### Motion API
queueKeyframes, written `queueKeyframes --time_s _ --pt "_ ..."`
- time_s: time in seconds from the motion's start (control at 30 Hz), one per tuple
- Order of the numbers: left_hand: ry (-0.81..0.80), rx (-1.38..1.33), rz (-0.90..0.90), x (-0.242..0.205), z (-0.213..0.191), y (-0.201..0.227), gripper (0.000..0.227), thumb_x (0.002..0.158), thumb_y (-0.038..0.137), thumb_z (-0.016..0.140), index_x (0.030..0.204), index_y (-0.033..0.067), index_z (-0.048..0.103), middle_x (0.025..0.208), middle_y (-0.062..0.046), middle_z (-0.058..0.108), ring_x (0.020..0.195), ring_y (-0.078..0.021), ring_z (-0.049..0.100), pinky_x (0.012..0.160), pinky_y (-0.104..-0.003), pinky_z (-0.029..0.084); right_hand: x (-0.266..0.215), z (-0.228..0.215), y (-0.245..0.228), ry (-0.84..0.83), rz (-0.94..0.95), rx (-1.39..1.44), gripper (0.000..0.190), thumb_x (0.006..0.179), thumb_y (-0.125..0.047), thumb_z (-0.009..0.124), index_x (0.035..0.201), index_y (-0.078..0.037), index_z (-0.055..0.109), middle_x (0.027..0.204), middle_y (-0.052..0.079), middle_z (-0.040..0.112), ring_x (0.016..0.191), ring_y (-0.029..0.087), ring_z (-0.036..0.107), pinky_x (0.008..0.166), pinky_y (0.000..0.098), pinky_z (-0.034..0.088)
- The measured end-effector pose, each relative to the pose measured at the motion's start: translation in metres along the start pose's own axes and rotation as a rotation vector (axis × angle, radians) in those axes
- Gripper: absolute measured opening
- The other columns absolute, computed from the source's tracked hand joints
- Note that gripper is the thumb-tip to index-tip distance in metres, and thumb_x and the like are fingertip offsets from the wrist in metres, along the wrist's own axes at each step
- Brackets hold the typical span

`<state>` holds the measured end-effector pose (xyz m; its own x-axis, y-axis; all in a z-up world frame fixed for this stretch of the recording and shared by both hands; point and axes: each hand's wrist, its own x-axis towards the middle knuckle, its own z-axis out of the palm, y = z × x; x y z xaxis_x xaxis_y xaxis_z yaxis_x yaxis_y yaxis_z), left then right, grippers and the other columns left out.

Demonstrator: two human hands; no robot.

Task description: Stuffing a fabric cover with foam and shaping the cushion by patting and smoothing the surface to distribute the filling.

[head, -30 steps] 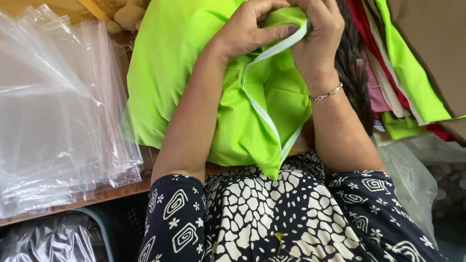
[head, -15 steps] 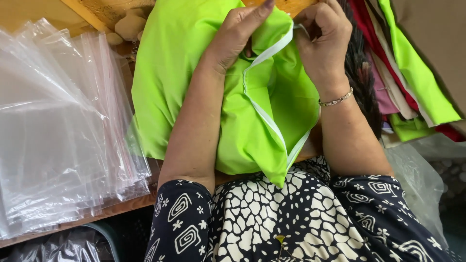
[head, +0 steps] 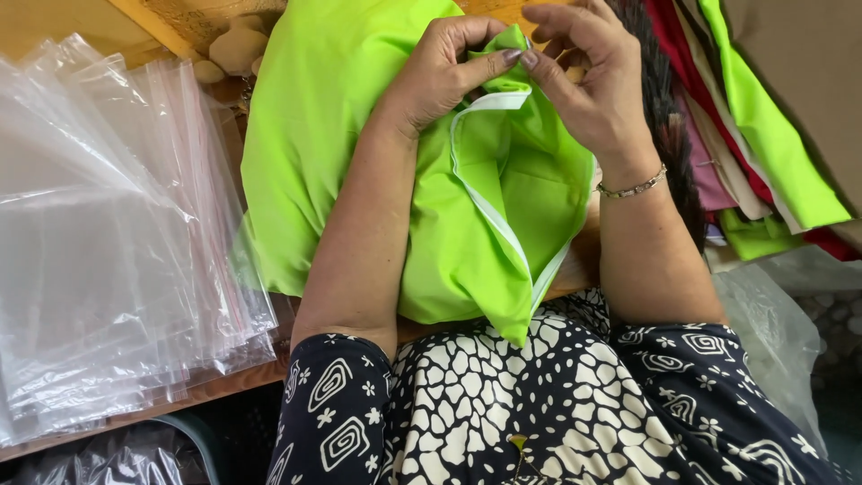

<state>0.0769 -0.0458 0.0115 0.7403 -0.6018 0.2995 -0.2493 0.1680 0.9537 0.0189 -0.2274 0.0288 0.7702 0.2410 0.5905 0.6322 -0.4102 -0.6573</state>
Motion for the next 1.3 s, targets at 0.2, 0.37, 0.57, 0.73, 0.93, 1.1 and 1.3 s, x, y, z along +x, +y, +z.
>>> queueKeyframes --time_s 0.2,0.37,0.57,0.73,0.93,1.1,1.3 --pt "0.042 0.009 -0.07 0.0 0.001 0.0 0.016 0.09 0.023 0.061 0.08 0.0107 0.063 0.065 0.006 0.047 0.057 -0.0046 0.045 0.05 -0.019 0.045 -0.005 0.005 0.005 0.144 -0.015 -0.075 0.016 0.093 0.012 0.076 0.088 0.003 0.064 0.086 0.01 0.058 0.074 0.015 0.052 0.058 0.0229 0.042" --pt "0.174 0.088 -0.007 0.005 0.007 -0.006 0.027 0.089 0.022 0.063 0.064 0.0148 0.054 0.062 0.008 0.041 0.059 -0.0056 0.036 0.057 -0.023 0.033 -0.004 0.003 0.004 0.085 -0.046 -0.091 0.016 0.092 0.012 0.072 0.086 0.004 0.061 0.087 0.011 0.056 0.075 0.018 0.052 0.062 0.0262 0.044" --pt "0.565 0.027 0.103 0.011 -0.005 -0.026 0.021 0.082 0.019 0.067 0.063 0.0188 0.057 0.059 0.008 0.049 0.056 -0.0069 0.039 0.056 -0.025 0.04 -0.003 -0.005 -0.013 -0.105 -0.127 -0.162 0.017 0.092 0.011 0.071 0.084 0.002 0.059 0.086 0.01 0.06 0.081 0.023 0.053 0.082 0.0358 0.042" --pt "0.77 0.029 0.156 0.009 -0.011 -0.024 0.035 0.077 0.016 0.07 0.054 0.0219 0.043 0.052 0.01 0.037 0.051 -0.0055 0.028 0.05 -0.026 0.028 -0.004 -0.008 -0.029 -0.131 -0.18 -0.2 0.016 0.094 0.008 0.068 0.083 0.002 0.058 0.083 0.01 0.061 0.077 0.025 0.054 0.08 0.0366 0.042" --pt "0.649 0.192 0.072 0.015 0.004 -0.02 0.03 0.08 0.021 0.07 0.066 0.0193 0.043 0.064 0.005 0.039 0.062 -0.0114 0.03 0.057 -0.03 0.029 -0.034 -0.001 -0.064 -0.166 -0.283 -0.246 0.011 0.088 0.01 0.071 0.079 0.004 0.066 0.077 0.012 0.064 0.073 0.023 0.053 0.072 0.032 0.047" --pt "0.556 0.318 0.011 0.011 0.01 -0.017 0.028 0.082 0.025 0.07 0.076 0.0171 0.043 0.075 0.001 0.04 0.07 -0.0163 0.033 0.062 -0.033 0.03 -0.092 -0.025 -0.082 -0.458 -0.069 -0.191 0.006 0.085 0.001 0.064 0.08 0.0 0.061 0.08 0.007 0.059 0.071 0.022 0.052 0.065 0.032 0.045" --pt "0.478 0.487 -0.059 -0.001 0.008 -0.018 0.031 0.085 0.03 0.07 0.088 0.0144 0.043 0.087 -0.004 0.042 0.08 -0.0222 0.035 0.069 -0.037 0.031 -0.131 -0.061 -0.091 -0.539 0.154 -0.123 0.006 0.085 -0.004 0.06 0.084 -0.005 0.065 0.08 0.003 0.065 0.07 0.016 0.063 0.067 0.0276 0.052"
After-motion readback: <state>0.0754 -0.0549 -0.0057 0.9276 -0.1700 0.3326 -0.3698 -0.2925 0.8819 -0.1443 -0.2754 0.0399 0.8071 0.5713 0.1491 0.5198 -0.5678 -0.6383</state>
